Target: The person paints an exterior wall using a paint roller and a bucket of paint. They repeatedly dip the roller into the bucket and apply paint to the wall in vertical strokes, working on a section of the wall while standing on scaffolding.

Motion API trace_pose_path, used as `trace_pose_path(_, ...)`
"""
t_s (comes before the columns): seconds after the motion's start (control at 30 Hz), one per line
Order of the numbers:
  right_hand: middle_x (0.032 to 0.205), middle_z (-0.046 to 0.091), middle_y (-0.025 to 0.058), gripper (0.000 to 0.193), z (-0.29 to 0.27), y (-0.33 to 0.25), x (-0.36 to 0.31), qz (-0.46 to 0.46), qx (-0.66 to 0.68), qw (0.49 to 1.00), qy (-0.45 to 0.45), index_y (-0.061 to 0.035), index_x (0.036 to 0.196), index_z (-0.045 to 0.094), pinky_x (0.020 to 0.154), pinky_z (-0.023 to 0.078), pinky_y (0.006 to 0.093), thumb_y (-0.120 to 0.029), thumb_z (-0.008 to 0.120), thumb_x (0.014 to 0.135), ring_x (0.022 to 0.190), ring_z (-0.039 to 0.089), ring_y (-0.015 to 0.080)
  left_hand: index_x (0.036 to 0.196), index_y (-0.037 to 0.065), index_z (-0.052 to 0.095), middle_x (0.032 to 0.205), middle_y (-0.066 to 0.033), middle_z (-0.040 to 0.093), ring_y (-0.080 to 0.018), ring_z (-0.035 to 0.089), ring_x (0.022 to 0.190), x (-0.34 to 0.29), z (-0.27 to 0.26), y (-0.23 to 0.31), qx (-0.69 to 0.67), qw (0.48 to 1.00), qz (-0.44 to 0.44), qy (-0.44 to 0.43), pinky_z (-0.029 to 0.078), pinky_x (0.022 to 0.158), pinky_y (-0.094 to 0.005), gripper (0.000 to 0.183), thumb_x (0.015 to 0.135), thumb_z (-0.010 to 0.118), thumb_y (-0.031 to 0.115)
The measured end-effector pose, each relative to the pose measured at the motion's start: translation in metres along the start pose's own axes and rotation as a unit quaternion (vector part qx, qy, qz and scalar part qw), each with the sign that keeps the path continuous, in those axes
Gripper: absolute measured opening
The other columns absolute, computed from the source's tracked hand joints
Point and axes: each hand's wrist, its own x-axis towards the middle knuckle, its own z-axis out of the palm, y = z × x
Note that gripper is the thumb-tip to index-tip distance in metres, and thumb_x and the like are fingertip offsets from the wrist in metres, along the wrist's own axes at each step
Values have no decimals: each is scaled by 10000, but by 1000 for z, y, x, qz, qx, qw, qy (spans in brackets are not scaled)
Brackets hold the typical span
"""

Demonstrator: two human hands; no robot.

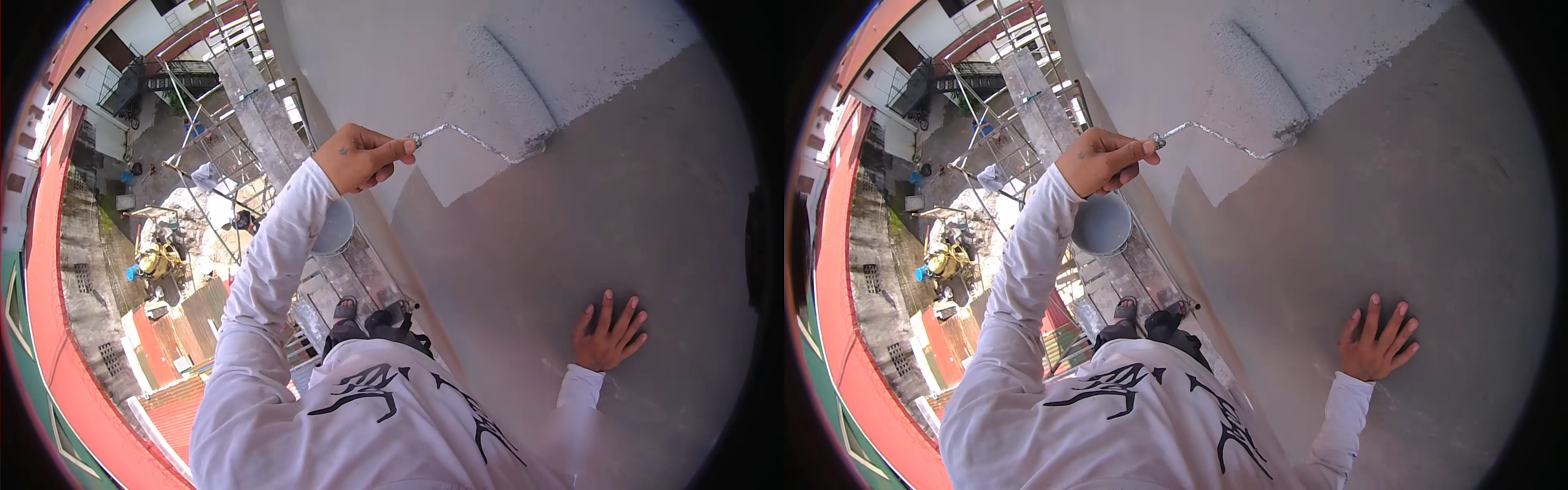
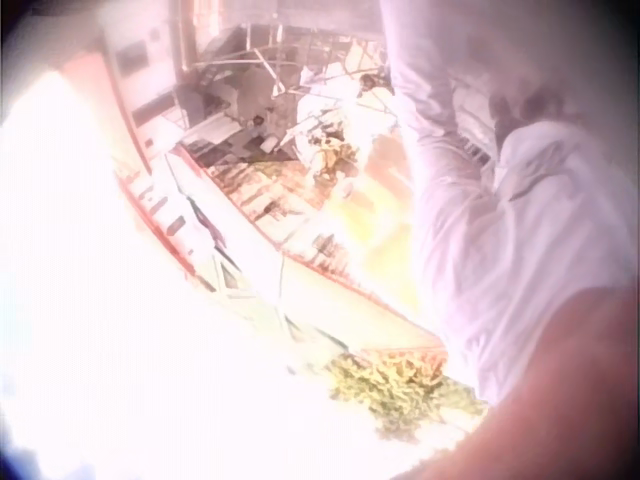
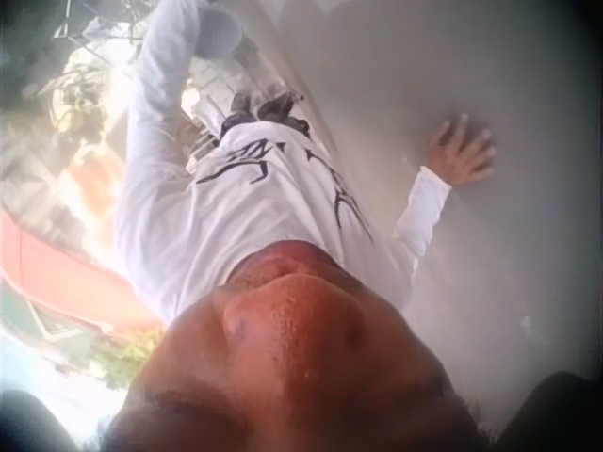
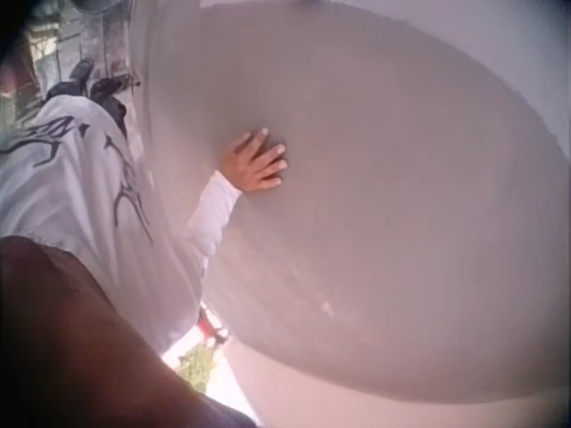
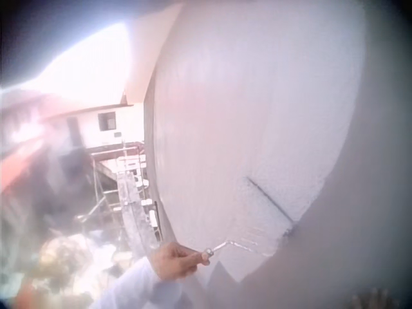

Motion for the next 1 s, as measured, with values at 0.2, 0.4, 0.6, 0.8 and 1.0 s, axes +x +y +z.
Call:
trace_pose_path(0.2, 1591, 481, 153, 388, 8, -3, 1, -15, -8, 1000, 11, -271, 1348, 678, 1276, 115, 544, -422, 593, 1001, 1542, 333, 383, 930, 15, 816, 567, -5, 555, -91, 501, 504, 27, 5, -96, 59, 997, -49, -1, 433, 508, -310, 485, 961, 724, 490)
trace_pose_path(0.4, 1597, 445, 216, 422, 9, -11, 6, -41, -17, 999, 22, -188, 1341, 673, 1277, 107, 544, -442, 582, 1016, 1543, 317, 408, 977, 20, 817, 630, -90, 658, -169, 636, 596, 70, 18, -209, 110, 987, -113, -25, 531, 650, -353, 512, 939, 715, 520)
trace_pose_path(0.6, 1598, 426, 245, 484, 18, -21, 6, -71, -36, 996, 35, -128, 1372, 627, 1272, 133, 540, -469, 574, 1032, 1542, 310, 421, 923, 37, 803, 681, -146, 703, -292, 701, 659, 113, 45, -335, 208, 974, -90, 2, 541, 697, -432, 519, 980, 636, 525)
trace_pose_path(0.8, 1591, 427, 260, 500, 20, -41, 11, -88, -59, 994, 37, -100, 1400, 582, 1239, 188, 595, -450, 563, 1044, 1518, 339, 451, 919, 3, 794, 861, -252, 741, -423, 737, 893, 168, 63, -429, 263, 942, -202, -58, 567, 866, -482, 525, 976, 632, 500)
trace_pose_path(1.0, 1632, 334, 296, 479, 42, -68, 12, -106, 9, 991, 77, -48, 1389, 551, 1196, 197, 678, -394, 538, 1057, 1526, 273, 491, 1049, -11, 778, 1056, -271, 746, -438, 722, 1022, 226, 97, -548, 299, 917, -252, -73, 562, 944, -503, 523, 987, 623, 484)
